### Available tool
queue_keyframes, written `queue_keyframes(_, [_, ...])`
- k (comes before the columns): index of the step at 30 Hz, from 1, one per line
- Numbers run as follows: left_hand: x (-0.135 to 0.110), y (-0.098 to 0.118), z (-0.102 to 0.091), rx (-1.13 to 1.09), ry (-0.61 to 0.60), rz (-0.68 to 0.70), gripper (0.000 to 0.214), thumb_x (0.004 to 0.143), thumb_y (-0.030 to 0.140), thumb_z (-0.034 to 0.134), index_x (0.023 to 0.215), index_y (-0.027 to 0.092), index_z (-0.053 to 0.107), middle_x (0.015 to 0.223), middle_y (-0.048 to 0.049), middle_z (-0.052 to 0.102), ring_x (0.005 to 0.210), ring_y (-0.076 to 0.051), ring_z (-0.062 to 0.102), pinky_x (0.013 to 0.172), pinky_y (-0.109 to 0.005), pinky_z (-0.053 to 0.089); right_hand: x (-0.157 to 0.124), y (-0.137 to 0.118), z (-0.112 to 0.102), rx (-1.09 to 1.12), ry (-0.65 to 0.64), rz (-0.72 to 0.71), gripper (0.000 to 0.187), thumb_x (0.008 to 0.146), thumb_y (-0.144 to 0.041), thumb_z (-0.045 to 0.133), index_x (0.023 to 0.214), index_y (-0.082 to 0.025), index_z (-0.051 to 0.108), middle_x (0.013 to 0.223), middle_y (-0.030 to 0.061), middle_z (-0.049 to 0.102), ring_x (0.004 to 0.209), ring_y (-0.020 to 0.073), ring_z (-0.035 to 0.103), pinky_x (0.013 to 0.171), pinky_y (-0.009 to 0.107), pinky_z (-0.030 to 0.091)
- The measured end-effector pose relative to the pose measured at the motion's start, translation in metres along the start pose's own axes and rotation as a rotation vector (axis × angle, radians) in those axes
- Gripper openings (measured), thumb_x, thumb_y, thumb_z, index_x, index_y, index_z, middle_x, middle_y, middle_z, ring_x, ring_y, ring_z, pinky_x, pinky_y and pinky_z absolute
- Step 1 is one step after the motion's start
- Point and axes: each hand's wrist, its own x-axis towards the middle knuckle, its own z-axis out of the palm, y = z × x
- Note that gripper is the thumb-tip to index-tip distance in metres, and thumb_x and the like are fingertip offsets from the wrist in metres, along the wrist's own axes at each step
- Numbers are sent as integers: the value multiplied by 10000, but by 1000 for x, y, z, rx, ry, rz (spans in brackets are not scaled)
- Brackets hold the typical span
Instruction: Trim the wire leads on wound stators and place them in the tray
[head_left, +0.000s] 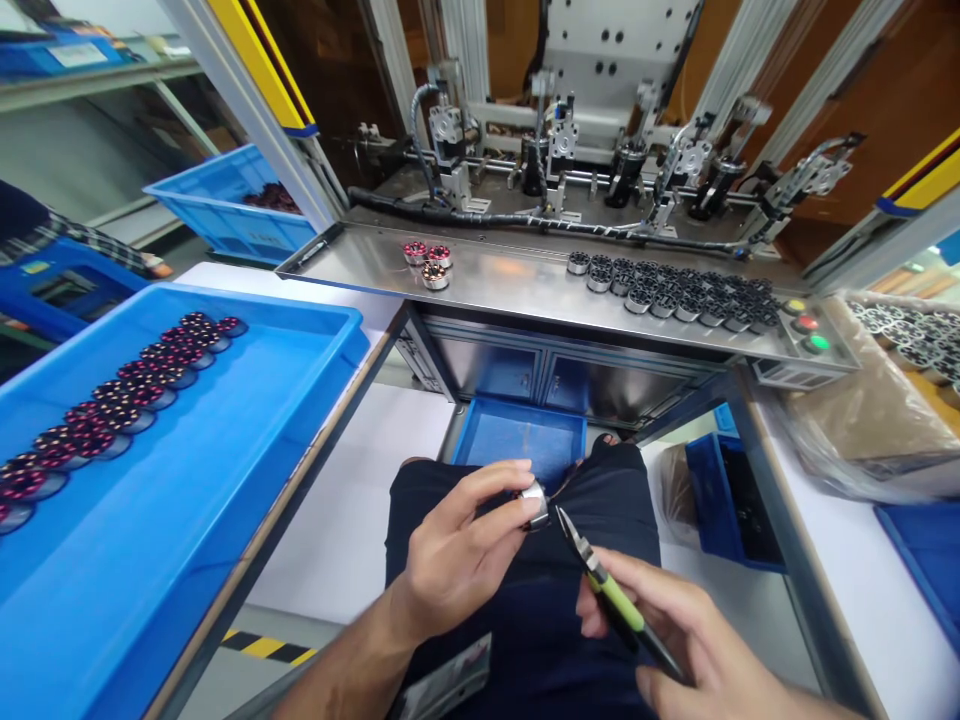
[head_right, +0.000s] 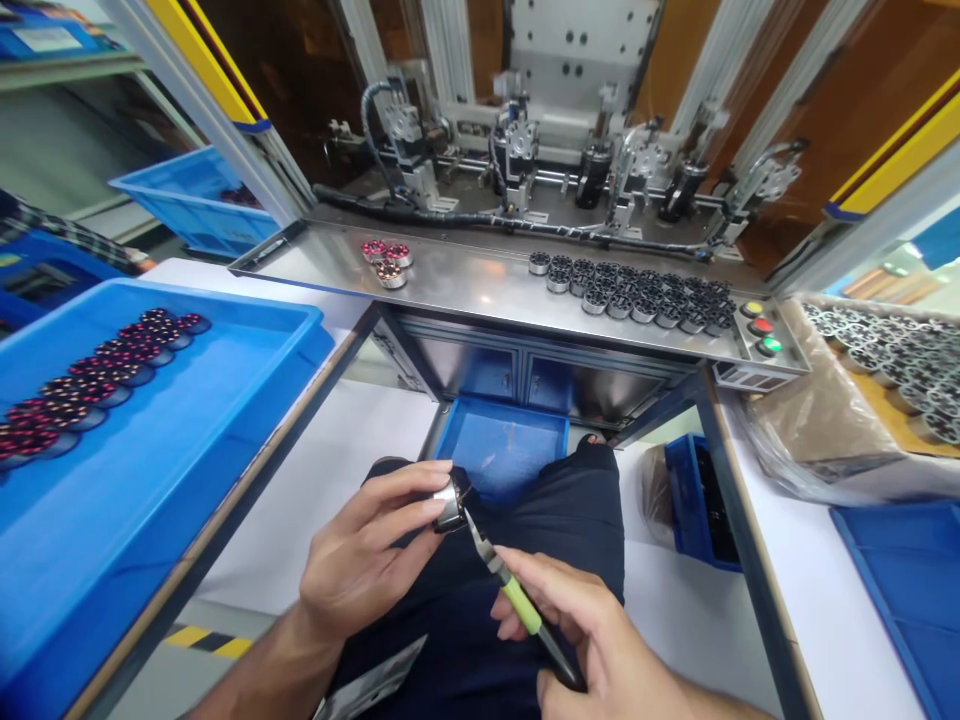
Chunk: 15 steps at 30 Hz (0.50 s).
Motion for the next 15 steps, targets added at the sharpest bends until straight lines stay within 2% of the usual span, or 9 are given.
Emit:
queue_keyframes(6, [-1, -4, 4, -57, 81, 38, 757, 773, -172, 667, 1447, 137, 514, 1153, -137, 737, 1193, -199, 706, 1049, -360, 628, 2, 2, 3, 62, -7, 72, 984, 728, 128, 500, 1495, -486, 568, 1177, 18, 699, 1042, 147, 704, 974, 292, 578])
queue_keyframes(15, [-5, -2, 5, -104, 87, 7, 855, 770, -170, 668, 1529, 174, 478, 1172, -137, 744, 1195, -208, 706, 1046, -362, 627, 3, 4, 4, 119, -22, 59, 994, 759, 145, 478, 1498, -516, 547, 1154, 16, 682, 987, 121, 672, 921, 251, 561])
